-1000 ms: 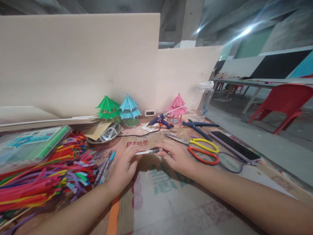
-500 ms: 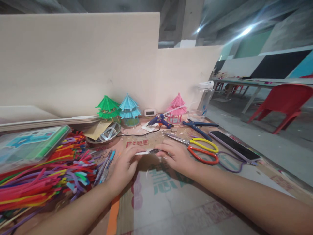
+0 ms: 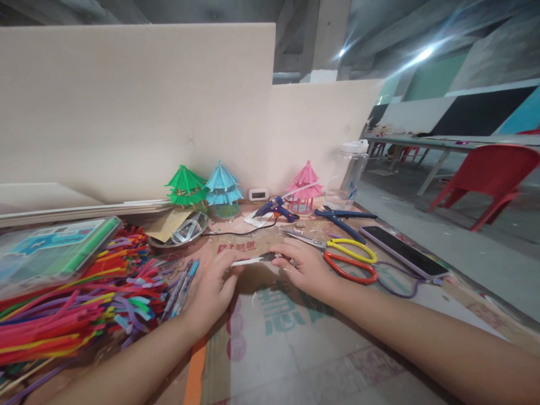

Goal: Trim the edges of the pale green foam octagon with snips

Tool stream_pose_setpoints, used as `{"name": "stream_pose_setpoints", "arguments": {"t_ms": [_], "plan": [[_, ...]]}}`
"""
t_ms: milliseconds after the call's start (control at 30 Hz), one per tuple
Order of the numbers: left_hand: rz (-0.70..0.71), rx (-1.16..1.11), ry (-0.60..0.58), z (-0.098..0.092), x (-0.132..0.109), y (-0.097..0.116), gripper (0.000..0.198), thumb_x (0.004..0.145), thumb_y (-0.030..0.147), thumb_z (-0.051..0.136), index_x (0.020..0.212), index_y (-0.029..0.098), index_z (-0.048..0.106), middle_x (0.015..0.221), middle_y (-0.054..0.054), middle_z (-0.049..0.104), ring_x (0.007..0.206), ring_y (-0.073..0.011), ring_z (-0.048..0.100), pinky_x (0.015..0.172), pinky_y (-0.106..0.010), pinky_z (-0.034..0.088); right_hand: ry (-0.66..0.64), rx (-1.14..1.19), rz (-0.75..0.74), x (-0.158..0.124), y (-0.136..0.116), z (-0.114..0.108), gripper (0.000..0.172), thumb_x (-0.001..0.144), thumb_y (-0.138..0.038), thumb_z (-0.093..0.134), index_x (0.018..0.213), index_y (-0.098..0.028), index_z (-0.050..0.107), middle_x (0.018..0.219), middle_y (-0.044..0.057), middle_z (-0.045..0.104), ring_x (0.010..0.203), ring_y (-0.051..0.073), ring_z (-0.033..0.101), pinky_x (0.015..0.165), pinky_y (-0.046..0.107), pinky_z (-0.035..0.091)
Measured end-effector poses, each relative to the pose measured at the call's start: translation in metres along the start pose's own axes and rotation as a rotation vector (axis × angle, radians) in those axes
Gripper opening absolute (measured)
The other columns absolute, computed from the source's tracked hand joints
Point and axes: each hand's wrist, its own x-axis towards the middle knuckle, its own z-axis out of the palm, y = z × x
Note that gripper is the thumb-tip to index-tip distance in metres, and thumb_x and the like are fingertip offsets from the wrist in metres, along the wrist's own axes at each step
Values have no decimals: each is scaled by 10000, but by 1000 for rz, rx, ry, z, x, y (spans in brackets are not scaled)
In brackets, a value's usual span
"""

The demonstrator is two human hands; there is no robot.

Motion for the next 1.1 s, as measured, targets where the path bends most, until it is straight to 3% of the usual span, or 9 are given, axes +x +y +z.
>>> {"name": "stream_pose_setpoints", "arguments": {"t_ms": [233, 533, 767, 1100], "plan": [[55, -1, 0, 0, 0, -2, 255, 813, 117, 414, 970, 197, 599, 967, -48, 644, 948, -182, 571, 845, -319, 445, -30, -4, -36, 2, -5, -3, 372, 933, -405, 379, 894, -159, 656, 694, 50, 585, 669, 166, 532, 604, 271, 415], [25, -12, 7, 2, 0, -2, 230, 815, 139, 419, 945, 198, 599, 922, -47, 634, 919, -189, 571, 831, -333, 455, -80, 4, -20, 2, -2, -4, 324, 926, -378, 417, 909, -170, 665, 698, 43, 590, 676, 158, 531, 619, 265, 413], [23, -10, 8, 0, 0, -1, 219, 848, 176, 417, 966, 194, 601, 954, -55, 646, 938, -189, 575, 831, -320, 453, 3, 13, -25, 1, -2, -1, 365, 930, -414, 385, 916, -163, 648, 722, 57, 604, 695, 170, 547, 632, 277, 430], [62, 15, -13, 0, 0, 0, 239, 814, 105, 411, 942, 187, 596, 939, -57, 643, 930, -186, 577, 825, -320, 460, -6, -26, -77, 1, -6, -1, 390, 930, -438, 366, 899, -174, 651, 690, 43, 576, 665, 165, 527, 601, 270, 406]]}}
